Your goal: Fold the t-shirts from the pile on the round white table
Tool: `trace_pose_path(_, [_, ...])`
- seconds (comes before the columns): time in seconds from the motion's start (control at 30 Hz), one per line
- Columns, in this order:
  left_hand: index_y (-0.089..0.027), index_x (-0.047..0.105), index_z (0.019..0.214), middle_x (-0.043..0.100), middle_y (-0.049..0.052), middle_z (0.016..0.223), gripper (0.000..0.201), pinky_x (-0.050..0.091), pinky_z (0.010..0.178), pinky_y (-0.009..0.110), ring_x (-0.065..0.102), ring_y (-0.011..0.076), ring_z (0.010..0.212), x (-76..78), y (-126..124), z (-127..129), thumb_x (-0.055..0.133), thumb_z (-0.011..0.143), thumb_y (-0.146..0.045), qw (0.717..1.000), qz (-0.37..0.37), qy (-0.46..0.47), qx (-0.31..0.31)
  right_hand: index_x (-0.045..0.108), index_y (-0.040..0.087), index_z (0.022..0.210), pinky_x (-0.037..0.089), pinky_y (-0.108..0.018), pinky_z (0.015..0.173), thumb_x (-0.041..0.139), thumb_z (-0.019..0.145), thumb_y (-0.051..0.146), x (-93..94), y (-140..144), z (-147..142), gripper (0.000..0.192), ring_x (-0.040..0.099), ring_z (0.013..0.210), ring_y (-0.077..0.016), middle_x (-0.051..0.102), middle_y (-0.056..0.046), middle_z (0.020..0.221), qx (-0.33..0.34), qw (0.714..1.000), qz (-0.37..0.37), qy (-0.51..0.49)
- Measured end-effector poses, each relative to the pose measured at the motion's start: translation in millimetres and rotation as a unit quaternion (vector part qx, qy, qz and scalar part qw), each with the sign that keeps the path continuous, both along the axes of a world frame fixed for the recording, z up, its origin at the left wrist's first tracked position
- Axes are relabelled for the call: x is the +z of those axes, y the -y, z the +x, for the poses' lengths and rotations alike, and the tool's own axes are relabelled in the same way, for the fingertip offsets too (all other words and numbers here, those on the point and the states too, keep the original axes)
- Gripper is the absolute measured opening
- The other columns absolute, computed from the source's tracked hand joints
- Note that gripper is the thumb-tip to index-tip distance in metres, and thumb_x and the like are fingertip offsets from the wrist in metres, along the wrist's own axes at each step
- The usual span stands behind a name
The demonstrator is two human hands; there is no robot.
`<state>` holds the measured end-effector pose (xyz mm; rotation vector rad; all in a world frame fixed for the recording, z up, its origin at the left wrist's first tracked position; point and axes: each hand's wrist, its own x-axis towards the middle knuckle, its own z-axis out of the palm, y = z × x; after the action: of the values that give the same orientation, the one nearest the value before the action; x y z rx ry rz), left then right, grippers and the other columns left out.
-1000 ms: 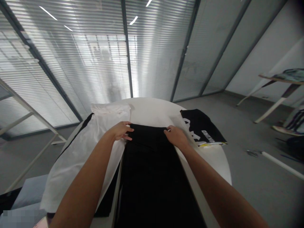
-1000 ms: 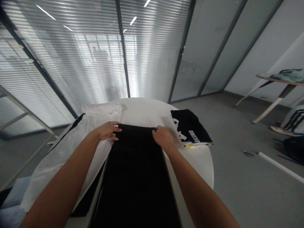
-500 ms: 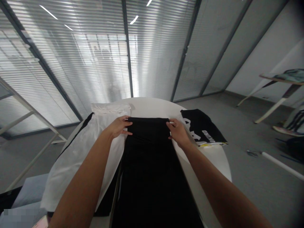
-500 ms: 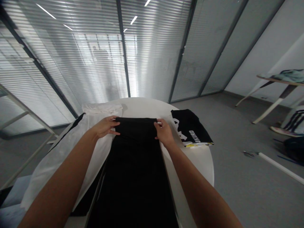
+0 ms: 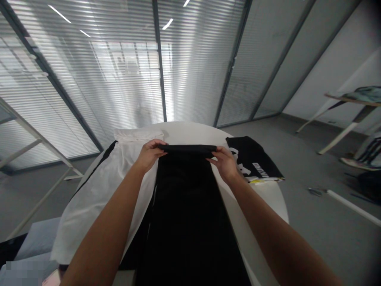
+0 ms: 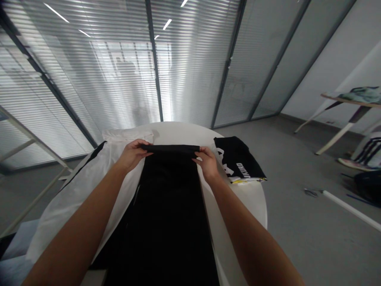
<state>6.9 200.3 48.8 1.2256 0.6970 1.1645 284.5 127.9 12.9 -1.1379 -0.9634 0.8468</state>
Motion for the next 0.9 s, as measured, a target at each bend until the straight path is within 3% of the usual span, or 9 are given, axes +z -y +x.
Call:
trace_pose_path(0.17, [-0.015,0.063,0.071,0.067,0.005,0.078,0.020,0.053,0.070,0.032,0.064,0.0203,0.085,0.2,-1.2,-3.6,0.055,0.053,-0.014,1.000,-0.016,-0.016,-0.008,0.045,0.023,0.075,0.049,-0.031,0.070,0.046,0.066,0.034,-3.7,-0.2,1.7,0.015,0.057,0.081,-0.0194,0.053,0.000,0.076,-0.014,0.997,-0.033,0.072])
trace_pose_path(0.33, [-0.016,0.063,0.074,0.064,0.005,0.070,0.019,0.048,0.059,0.028,0.062,0.0191,0.073,3.6,-0.5,-8.1,0.053,0.059,-0.021,0.998,-0.053,-0.030,-0.026,0.053,0.021,0.072,0.048,-0.032,0.072,0.041,0.059,0.024,-3.0,1.8,0.3,0.018,0.060,0.089,-0.0227,0.062,-0.005,0.081,0.000,0.998,-0.052,0.035])
trace_pose_path(0.47, [-0.016,0.063,0.079,0.062,0.002,0.074,0.021,0.045,0.055,0.025,0.059,0.0154,0.064,3.4,-0.1,-7.7,0.060,0.059,-0.023,0.994,-0.072,-0.073,-0.036,0.057,0.020,0.069,0.046,-0.030,0.071,0.042,0.060,0.025,-3.0,4.0,-0.4,0.018,0.060,0.091,-0.0229,0.066,-0.006,0.086,0.012,0.998,-0.041,0.055])
trace_pose_path(0.6, [-0.016,0.064,0.082,0.062,0.003,0.083,0.024,0.046,0.054,0.025,0.059,0.0146,0.068,0.9,-0.1,-5.9,0.065,0.059,-0.025,0.992,-0.077,-0.101,-0.020,0.064,0.020,0.072,0.046,-0.029,0.072,0.048,0.063,0.026,-5.2,3.6,-1.2,0.020,0.060,0.081,-0.0199,0.066,-0.002,0.079,0.005,0.989,-0.039,0.142])
trace_pose_path(0.77, [-0.018,0.068,0.085,0.066,0.006,0.092,0.025,0.043,0.055,0.023,0.059,0.0164,0.076,-1.2,0.5,-1.6,0.063,0.062,-0.024,0.977,-0.056,-0.205,0.014,0.070,0.020,0.081,0.047,-0.031,0.079,0.049,0.067,0.021,-3.2,4.9,-7.3,0.025,0.063,0.081,-0.0191,0.071,-0.001,0.083,-0.017,0.945,-0.094,0.314])
trace_pose_path(0.9, [-0.018,0.071,0.082,0.067,0.005,0.080,0.019,0.041,0.056,0.024,0.058,0.0169,0.071,-5.4,-0.4,5.1,0.061,0.067,-0.023,0.948,0.015,-0.314,0.043,0.072,0.022,0.086,0.046,-0.029,0.089,0.047,0.068,0.010,-0.6,7.2,-12.9,0.033,0.064,0.093,-0.0175,0.073,0.000,0.093,-0.017,0.901,-0.089,0.425])
